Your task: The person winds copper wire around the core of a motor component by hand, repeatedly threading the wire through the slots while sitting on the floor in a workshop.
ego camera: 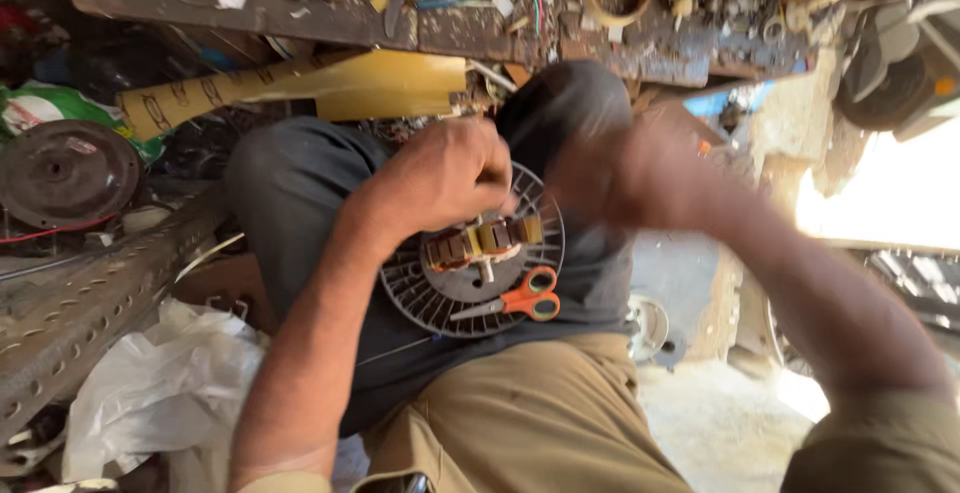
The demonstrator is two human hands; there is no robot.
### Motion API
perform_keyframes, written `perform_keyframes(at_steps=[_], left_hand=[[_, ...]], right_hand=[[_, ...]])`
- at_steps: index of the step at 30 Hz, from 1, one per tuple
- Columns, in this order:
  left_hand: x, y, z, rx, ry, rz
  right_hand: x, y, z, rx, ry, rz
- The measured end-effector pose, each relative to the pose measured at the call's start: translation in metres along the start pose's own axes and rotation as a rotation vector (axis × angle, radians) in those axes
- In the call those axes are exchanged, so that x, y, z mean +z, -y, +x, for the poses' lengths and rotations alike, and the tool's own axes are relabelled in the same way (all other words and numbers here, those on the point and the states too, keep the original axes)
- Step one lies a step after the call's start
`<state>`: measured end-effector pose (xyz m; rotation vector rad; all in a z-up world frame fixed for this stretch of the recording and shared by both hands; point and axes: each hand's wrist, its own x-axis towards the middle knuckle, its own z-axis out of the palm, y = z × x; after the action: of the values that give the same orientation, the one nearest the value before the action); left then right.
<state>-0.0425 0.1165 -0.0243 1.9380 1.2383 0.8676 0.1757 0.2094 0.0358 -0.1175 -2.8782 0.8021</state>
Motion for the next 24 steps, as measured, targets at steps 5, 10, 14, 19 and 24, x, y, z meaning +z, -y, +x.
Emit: perform_keyframes(at_steps=[5,10,14,19,24], left_hand=[[0.002,-0.031,-0.068,-0.221,-0.387,-0.414],[0.022,-0.075,-0.095,0.169,-0.357,0.589],[0.017,-0.054,-0.062,0.062,-0.69,-0.342],[-0.018,0.0,-0.016,-0.002,-0.047,-0.149],[0.01,-0.06,-0.078,0.076,-0.435,-0.203]], right_hand=[[0.019,0.076,-0.003,-0.194,0.156,0.123],[0.035,-0.013,0.037,0.031,-0.072,0.16],[0.028,-0.023,0.025,0.099,-0.145,-0.153],[0.005,0.038,0.001,-0.136,0.247,-0.25],[0.007,0.052,-0.003,-0.281,0.038,0.165]])
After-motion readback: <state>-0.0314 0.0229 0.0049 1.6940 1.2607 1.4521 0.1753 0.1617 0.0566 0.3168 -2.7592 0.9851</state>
